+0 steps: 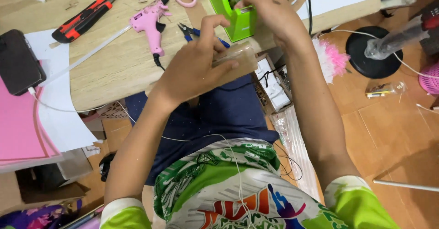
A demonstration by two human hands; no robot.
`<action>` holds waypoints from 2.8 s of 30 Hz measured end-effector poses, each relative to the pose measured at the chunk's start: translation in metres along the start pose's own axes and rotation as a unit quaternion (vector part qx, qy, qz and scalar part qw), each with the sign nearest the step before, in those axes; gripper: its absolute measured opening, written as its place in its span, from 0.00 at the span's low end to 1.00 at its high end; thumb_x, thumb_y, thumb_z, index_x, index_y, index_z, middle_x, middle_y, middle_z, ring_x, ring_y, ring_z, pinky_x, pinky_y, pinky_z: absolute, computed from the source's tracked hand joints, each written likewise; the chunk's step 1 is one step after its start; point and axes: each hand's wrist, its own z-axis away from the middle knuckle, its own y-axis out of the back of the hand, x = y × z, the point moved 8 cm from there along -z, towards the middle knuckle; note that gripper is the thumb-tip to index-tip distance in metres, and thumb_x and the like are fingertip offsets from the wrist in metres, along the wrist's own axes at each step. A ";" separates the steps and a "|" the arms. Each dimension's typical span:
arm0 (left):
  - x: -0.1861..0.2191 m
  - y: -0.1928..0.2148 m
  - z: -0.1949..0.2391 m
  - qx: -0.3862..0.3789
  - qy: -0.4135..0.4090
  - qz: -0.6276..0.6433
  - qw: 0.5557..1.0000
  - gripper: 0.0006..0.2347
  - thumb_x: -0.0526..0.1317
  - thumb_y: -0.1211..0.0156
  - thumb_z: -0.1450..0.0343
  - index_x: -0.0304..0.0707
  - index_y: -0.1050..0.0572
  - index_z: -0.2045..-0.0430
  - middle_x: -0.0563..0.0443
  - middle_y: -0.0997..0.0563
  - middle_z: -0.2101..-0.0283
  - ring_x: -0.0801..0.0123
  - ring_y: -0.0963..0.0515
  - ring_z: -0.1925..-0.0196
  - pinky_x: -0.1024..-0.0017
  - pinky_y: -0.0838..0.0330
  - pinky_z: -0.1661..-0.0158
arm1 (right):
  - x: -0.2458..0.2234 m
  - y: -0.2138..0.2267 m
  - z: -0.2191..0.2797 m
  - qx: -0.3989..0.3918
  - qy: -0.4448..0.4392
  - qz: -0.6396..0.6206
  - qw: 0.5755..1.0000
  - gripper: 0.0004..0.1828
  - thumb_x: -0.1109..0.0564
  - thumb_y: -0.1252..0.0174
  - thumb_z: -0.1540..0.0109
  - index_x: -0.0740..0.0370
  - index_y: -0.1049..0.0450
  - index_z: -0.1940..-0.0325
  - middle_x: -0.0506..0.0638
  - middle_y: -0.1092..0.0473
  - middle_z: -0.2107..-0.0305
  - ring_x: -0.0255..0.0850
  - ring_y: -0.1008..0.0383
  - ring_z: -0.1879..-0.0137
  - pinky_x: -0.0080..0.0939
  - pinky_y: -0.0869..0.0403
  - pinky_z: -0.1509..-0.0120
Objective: The person assembles a rectangular cardboard box by folding flaps and securing them with clear packing tape. They repeatedly rotate the box, apply tape to edges, and press the tape down to seal the seams.
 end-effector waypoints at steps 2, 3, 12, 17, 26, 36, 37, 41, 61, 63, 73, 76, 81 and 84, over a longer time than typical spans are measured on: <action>-0.005 -0.004 -0.006 0.006 -0.032 -0.010 0.999 0.28 0.47 0.37 0.23 0.44 0.49 0.35 0.39 0.17 0.63 0.52 0.16 0.65 0.63 0.27 0.69 | -0.004 -0.001 0.005 0.005 0.059 -0.029 0.998 0.16 0.42 0.45 0.34 0.50 0.25 0.71 0.34 0.31 0.73 0.26 0.33 0.57 0.33 0.41 0.44; -0.006 -0.003 -0.008 0.019 -0.065 -0.021 0.998 0.31 0.48 0.35 0.20 0.48 0.51 0.28 0.42 0.17 0.63 0.56 0.15 0.63 0.66 0.26 0.66 | -0.012 -0.002 0.008 0.006 0.124 -0.055 0.991 0.18 0.51 0.43 0.29 0.50 0.33 0.74 0.33 0.39 0.76 0.23 0.40 0.65 0.32 0.42 0.54; -0.014 0.007 -0.019 0.017 -0.009 -0.027 0.999 0.31 0.39 0.32 0.24 0.39 0.44 0.27 0.55 0.35 0.84 0.69 0.41 0.82 0.70 0.52 0.74 | -0.035 0.014 0.100 0.081 0.086 0.042 0.992 0.17 0.41 0.49 0.32 0.51 0.23 0.66 0.42 0.39 0.53 0.40 0.42 0.38 0.50 0.51 0.29; -0.008 0.009 -0.026 0.057 -0.092 -0.067 0.992 0.15 0.40 0.31 0.27 0.34 0.26 0.51 0.47 0.14 0.64 0.58 0.15 0.61 0.65 0.29 0.71 | -0.018 0.010 0.120 0.079 0.044 -0.005 0.996 0.18 0.39 0.47 0.34 0.52 0.22 0.66 0.43 0.39 0.55 0.38 0.39 0.40 0.44 0.44 0.31; -0.013 0.009 -0.034 0.051 -0.073 -0.087 0.992 0.10 0.44 0.33 0.27 0.38 0.16 0.59 0.52 0.12 0.60 0.63 0.15 0.58 0.65 0.27 0.67 | -0.013 0.008 0.125 0.089 0.054 0.023 0.994 0.19 0.38 0.49 0.32 0.49 0.21 0.64 0.42 0.37 0.55 0.38 0.39 0.39 0.46 0.48 0.30; 0.021 0.015 -0.017 0.165 -0.195 -0.295 0.921 0.12 0.42 0.23 0.29 0.43 0.21 0.58 0.57 0.18 0.58 0.64 0.20 0.60 0.69 0.33 0.78 | 0.016 0.001 0.122 0.119 0.061 0.048 0.990 0.11 0.47 0.44 0.32 0.49 0.19 0.61 0.41 0.32 0.53 0.37 0.37 0.40 0.43 0.49 0.32; 0.022 0.014 -0.017 0.165 -0.196 -0.295 0.921 0.12 0.42 0.23 0.29 0.43 0.21 0.58 0.57 0.18 0.58 0.64 0.20 0.60 0.69 0.33 0.78 | 0.016 0.001 0.123 0.119 0.061 0.048 0.990 0.11 0.47 0.44 0.32 0.49 0.19 0.61 0.41 0.32 0.53 0.37 0.37 0.40 0.43 0.49 0.32; 0.023 0.014 -0.017 0.166 -0.196 -0.332 0.908 0.13 0.45 0.22 0.29 0.45 0.19 0.57 0.58 0.19 0.59 0.66 0.21 0.61 0.72 0.29 0.77 | 0.015 0.000 0.127 0.119 0.042 0.016 0.992 0.14 0.44 0.46 0.32 0.49 0.19 0.61 0.41 0.32 0.52 0.38 0.37 0.39 0.42 0.47 0.30; 0.022 -0.001 -0.013 0.122 -0.216 -0.401 0.882 0.14 0.38 0.40 0.22 0.55 0.29 0.41 0.54 0.27 0.56 0.64 0.28 0.65 0.71 0.33 0.79 | -0.029 0.005 0.147 0.152 0.079 0.023 0.985 0.15 0.46 0.50 0.30 0.53 0.21 0.61 0.44 0.38 0.53 0.40 0.40 0.39 0.44 0.47 0.30; 0.025 -0.003 -0.011 0.164 -0.209 -0.507 0.820 0.15 0.44 0.35 0.23 0.62 0.32 0.43 0.63 0.26 0.57 0.72 0.30 0.67 0.79 0.34 0.78 | -0.030 0.004 0.147 0.152 0.073 0.007 0.986 0.17 0.44 0.50 0.30 0.54 0.21 0.61 0.44 0.37 0.54 0.40 0.40 0.39 0.43 0.46 0.29; 0.016 0.002 -0.014 0.095 -0.213 -0.314 0.921 0.14 0.35 0.39 0.21 0.48 0.27 0.41 0.50 0.26 0.57 0.60 0.29 0.68 0.68 0.37 0.80 | -0.018 0.004 0.149 0.147 0.091 0.036 0.984 0.14 0.45 0.49 0.29 0.51 0.22 0.60 0.42 0.39 0.55 0.35 0.37 0.40 0.48 0.55 0.26; 0.015 0.002 -0.016 0.082 -0.221 -0.276 0.932 0.15 0.32 0.41 0.23 0.46 0.27 0.40 0.48 0.26 0.58 0.56 0.28 0.67 0.63 0.36 0.76 | -0.015 0.003 0.151 0.153 0.065 0.048 0.985 0.14 0.46 0.49 0.29 0.50 0.21 0.60 0.43 0.38 0.55 0.40 0.41 0.41 0.42 0.47 0.30; 0.011 0.001 -0.018 0.063 -0.220 -0.219 0.948 0.16 0.28 0.42 0.23 0.40 0.25 0.40 0.47 0.25 0.59 0.55 0.25 0.66 0.63 0.40 0.78 | -0.021 0.001 0.155 0.167 0.069 0.078 0.980 0.16 0.45 0.51 0.29 0.51 0.21 0.60 0.44 0.38 0.58 0.41 0.42 0.43 0.41 0.46 0.33; 0.003 0.000 -0.022 0.030 -0.204 -0.162 0.965 0.18 0.29 0.40 0.25 0.38 0.25 0.38 0.46 0.25 0.57 0.55 0.26 0.68 0.63 0.42 0.79 | -0.013 -0.002 0.154 0.182 0.051 0.110 0.976 0.12 0.49 0.48 0.28 0.49 0.21 0.60 0.39 0.36 0.58 0.40 0.43 0.42 0.43 0.50 0.34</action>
